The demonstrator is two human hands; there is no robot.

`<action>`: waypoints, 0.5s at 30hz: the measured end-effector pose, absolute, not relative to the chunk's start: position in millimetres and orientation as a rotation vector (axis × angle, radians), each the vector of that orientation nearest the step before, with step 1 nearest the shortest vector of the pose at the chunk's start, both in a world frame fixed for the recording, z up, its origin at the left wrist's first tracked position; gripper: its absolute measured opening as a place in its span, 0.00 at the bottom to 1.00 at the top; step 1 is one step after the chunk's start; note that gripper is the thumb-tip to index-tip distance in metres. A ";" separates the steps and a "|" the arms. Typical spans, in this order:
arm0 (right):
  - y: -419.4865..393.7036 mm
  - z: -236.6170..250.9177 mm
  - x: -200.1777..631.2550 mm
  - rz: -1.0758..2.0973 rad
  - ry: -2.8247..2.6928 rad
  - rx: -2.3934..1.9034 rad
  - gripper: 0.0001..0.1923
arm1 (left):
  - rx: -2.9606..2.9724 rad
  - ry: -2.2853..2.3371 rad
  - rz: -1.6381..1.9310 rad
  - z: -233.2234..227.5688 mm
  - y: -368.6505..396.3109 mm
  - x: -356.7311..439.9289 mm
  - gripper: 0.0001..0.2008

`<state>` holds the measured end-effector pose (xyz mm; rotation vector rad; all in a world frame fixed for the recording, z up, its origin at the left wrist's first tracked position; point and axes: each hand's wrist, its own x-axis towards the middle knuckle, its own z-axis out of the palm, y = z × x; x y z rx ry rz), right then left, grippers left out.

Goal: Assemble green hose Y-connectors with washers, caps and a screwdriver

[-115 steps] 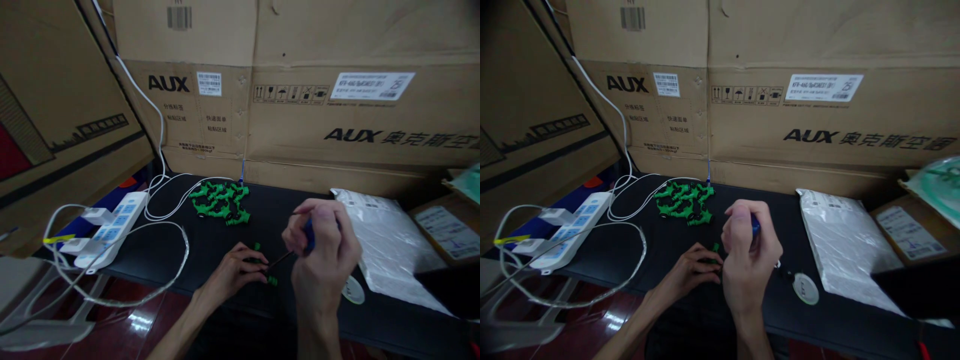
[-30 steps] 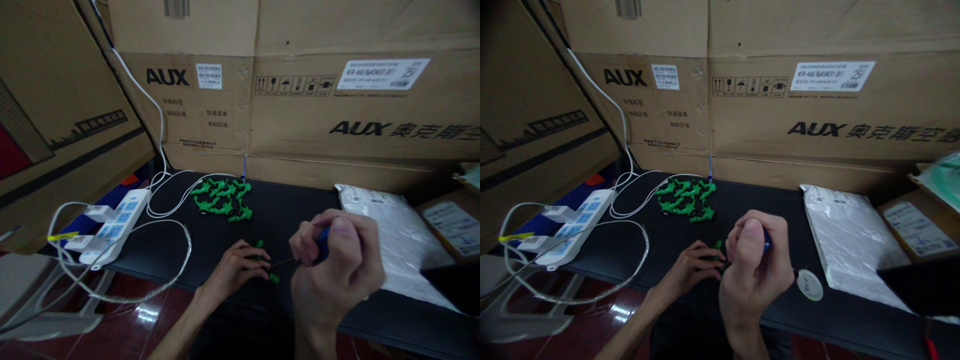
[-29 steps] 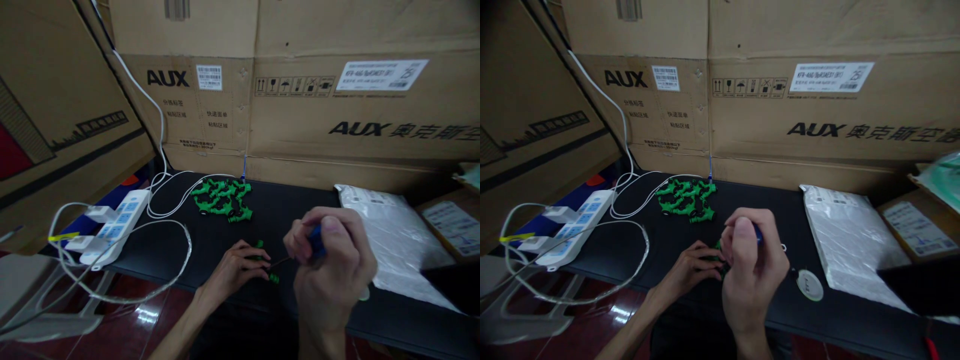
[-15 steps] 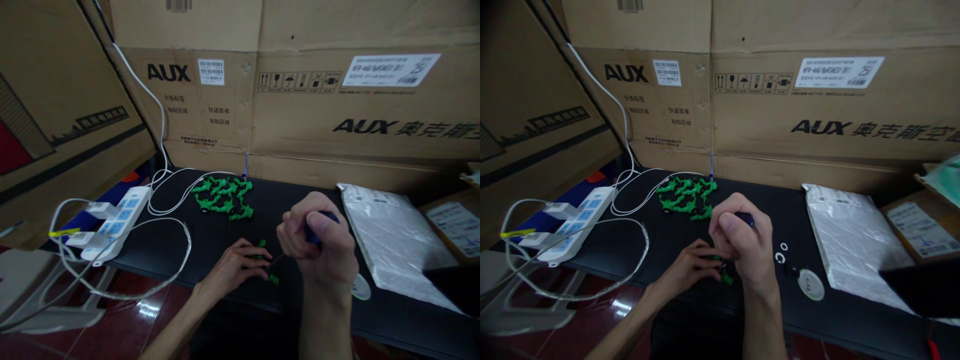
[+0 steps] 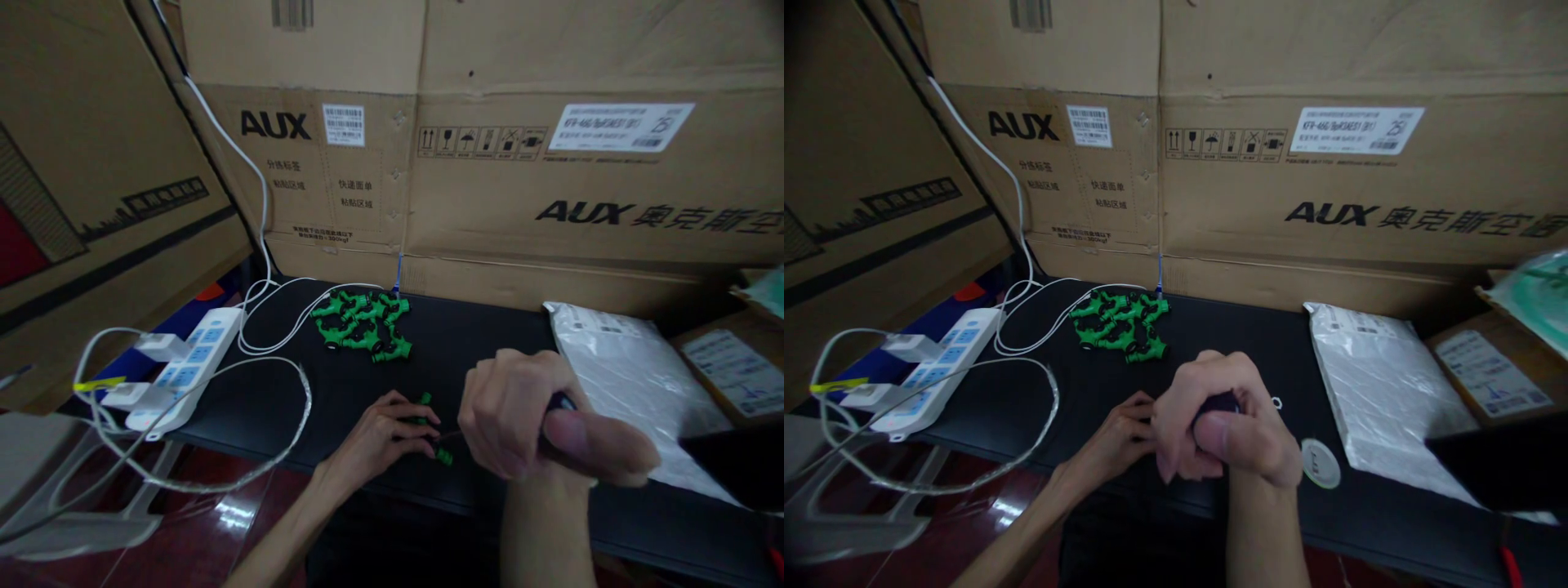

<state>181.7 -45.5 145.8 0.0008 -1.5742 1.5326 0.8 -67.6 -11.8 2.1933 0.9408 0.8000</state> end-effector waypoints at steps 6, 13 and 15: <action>-48.5 139.1 169.6 1.344 -1.343 -0.080 0.14 | 2.195 0.942 0.773 -11.9 -68.5 -0.2 0.09; -69.0 142.1 140.4 0.576 -0.757 -0.771 0.09 | 2.183 0.942 0.763 -10.1 -69.3 -0.4 0.12; -69.6 141.1 134.7 0.423 -0.665 -0.875 0.09 | 2.195 0.944 0.771 -10.7 -68.8 -0.4 0.12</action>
